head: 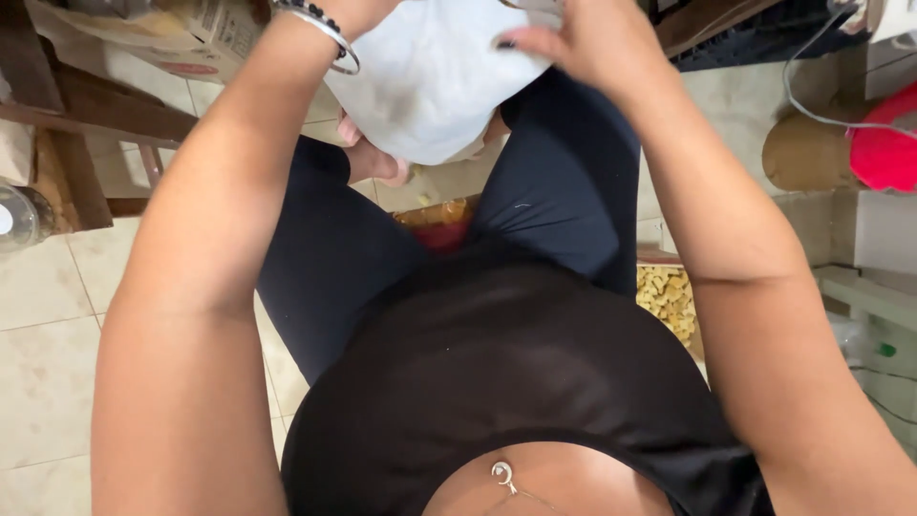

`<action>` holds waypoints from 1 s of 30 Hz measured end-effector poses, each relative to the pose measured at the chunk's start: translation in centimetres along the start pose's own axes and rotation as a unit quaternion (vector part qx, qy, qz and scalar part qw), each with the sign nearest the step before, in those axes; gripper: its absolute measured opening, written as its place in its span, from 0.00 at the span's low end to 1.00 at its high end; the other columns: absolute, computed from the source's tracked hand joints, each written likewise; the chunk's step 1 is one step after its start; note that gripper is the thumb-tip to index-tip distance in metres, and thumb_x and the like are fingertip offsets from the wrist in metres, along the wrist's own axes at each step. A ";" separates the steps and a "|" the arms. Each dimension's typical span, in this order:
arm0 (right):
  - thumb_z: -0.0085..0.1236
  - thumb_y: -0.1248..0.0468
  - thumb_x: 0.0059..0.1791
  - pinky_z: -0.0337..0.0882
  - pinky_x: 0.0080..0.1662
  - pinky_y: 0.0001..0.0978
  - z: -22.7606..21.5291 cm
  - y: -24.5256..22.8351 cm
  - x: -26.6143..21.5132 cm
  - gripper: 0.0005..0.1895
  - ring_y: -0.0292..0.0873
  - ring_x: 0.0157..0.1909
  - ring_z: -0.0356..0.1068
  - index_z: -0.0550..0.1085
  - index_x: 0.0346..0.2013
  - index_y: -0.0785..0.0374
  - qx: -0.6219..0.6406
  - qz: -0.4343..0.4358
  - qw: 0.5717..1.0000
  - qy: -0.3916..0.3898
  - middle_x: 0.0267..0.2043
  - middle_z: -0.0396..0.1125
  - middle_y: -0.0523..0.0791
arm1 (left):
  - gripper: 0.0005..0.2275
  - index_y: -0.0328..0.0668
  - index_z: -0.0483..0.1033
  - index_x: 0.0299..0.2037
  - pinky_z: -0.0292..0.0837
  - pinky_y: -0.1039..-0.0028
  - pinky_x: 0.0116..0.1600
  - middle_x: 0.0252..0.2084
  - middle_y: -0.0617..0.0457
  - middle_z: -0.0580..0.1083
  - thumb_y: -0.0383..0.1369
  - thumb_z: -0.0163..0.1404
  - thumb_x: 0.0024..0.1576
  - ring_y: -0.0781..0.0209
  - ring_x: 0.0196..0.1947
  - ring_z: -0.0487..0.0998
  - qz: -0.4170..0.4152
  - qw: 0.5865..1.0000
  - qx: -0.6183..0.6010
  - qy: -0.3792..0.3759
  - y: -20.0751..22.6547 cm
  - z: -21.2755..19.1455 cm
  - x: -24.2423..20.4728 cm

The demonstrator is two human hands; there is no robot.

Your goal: Cutting foam strips into small pieces with scissors to fill a bag and then tying it closed.

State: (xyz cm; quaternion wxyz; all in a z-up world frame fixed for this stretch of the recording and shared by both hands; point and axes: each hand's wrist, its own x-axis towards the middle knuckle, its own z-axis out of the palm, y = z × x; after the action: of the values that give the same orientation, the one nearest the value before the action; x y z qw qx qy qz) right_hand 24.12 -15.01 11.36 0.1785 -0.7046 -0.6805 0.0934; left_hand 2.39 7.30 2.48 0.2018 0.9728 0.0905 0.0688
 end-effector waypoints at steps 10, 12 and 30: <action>0.63 0.62 0.47 0.74 0.45 0.47 6.3 -4.5 -1.3 0.23 0.55 0.39 0.76 0.75 0.58 0.55 0.028 0.013 0.998 -0.056 0.47 0.76 0.51 | 0.07 0.50 0.81 0.31 0.70 0.62 0.34 0.32 0.54 0.77 0.36 0.56 0.62 0.53 0.30 0.78 0.187 0.972 0.100 0.103 0.1 0.8 -1.1; 0.64 0.61 0.46 0.72 0.45 0.43 7.0 -5.0 -2.1 0.24 0.52 0.42 0.76 0.72 0.56 0.55 0.086 0.031 0.993 -0.069 0.46 0.75 0.49 | 0.05 0.46 0.83 0.31 0.70 0.60 0.50 0.35 0.50 0.79 0.29 0.56 0.59 0.51 0.35 0.79 0.157 0.985 0.033 0.065 2.6 -0.2 -1.6; 0.63 0.59 0.48 0.75 0.37 0.43 13.5 -8.2 -3.5 0.17 0.50 0.30 0.74 0.72 0.50 0.50 0.297 0.039 0.944 -0.139 0.25 0.71 0.44 | 0.06 0.45 0.70 0.38 0.53 0.64 0.75 0.48 0.60 0.69 0.31 0.44 0.68 0.63 0.62 0.68 0.108 0.975 0.150 0.120 1.0 8.4 -10.5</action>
State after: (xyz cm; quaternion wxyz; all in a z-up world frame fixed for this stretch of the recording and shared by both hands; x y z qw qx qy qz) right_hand 11.30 -16.71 1.71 0.2790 -0.6255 -0.6123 0.3950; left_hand -6.23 1.09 -5.75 0.0325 0.9806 0.0178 0.1925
